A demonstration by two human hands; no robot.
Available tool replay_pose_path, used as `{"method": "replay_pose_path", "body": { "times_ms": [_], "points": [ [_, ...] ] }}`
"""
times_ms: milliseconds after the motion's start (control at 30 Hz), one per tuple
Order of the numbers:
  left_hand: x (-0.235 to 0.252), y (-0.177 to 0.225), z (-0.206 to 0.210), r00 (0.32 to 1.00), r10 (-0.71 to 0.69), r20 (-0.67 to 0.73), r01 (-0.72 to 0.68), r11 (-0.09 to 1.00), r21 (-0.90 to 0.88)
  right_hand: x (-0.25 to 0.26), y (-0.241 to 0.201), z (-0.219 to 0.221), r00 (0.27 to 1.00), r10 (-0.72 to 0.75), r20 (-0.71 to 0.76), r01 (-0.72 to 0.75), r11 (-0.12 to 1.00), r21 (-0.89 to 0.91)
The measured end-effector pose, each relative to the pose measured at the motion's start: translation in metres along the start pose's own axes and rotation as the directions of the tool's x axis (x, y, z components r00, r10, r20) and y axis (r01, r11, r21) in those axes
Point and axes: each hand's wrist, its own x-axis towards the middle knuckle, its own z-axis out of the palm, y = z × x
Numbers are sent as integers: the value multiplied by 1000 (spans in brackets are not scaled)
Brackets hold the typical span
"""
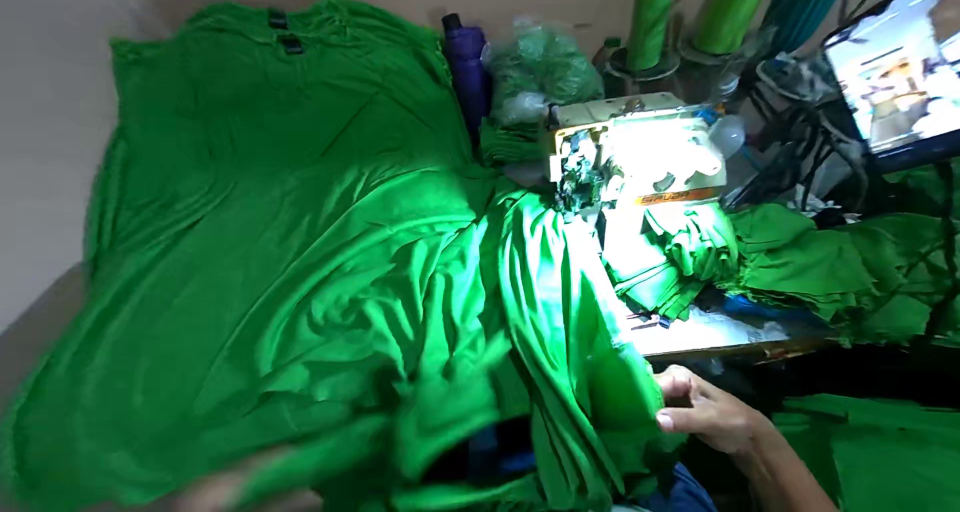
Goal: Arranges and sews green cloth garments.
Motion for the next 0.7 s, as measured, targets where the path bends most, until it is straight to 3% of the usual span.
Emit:
{"method": "replay_pose_path", "body": {
  "times_ms": [33, 67, 100, 133, 167, 200, 300, 333, 400, 467, 533, 633, 700],
  "points": [
    [12, -10, -42, 983, 70, -170, -51, 992, 115, 2, 3, 7, 1000, 8, -14, -7, 999, 41],
    [29, -12, -70, 910, 92, -405, -3, 977, 214, 6, 10, 18, 998, 44, -38, -40, 995, 92],
    [52, -11, -85, 787, 118, -606, 85, 952, 295, 12, 20, 32, 992, 102, -72, -90, 983, 159],
    [71, -8, -94, 708, 77, -702, 217, 923, 319, 19, 30, 49, 977, 178, -118, -148, 963, 225],
    [88, -3, -97, 670, 44, -741, 305, 894, 328, 27, 38, 65, 949, 264, -175, -210, 938, 275],
    [101, 1, -93, 658, 87, -748, 304, 878, 370, 35, 44, 78, 916, 333, -221, -256, 913, 317],
    [119, 18, -36, 624, 476, -620, -38, 811, 583, 38, 59, 94, 893, 371, -254, -269, 893, 361],
    [116, 32, 1, 619, 549, -562, -155, 786, 598, 34, 61, 94, 898, 353, -262, -256, 905, 340],
    [103, 53, 83, 555, 628, -545, -252, 752, 609, 24, 62, 94, 904, 315, -290, -238, 932, 271],
    [83, 49, 142, 579, 575, -578, -245, 799, 549, 16, 60, 95, 906, 287, -311, -220, 947, 234],
    [64, 35, 170, 665, 424, -615, -99, 866, 490, 13, 61, 96, 897, 280, -343, -206, 950, 237],
    [39, 18, 181, 799, 218, -560, 115, 859, 499, 16, 65, 96, 892, 286, -349, -200, 944, 262],
    [28, 4, 180, 869, 164, -467, 108, 858, 502, 18, 66, 97, 915, 272, -297, -201, 948, 248]
  ]
}}
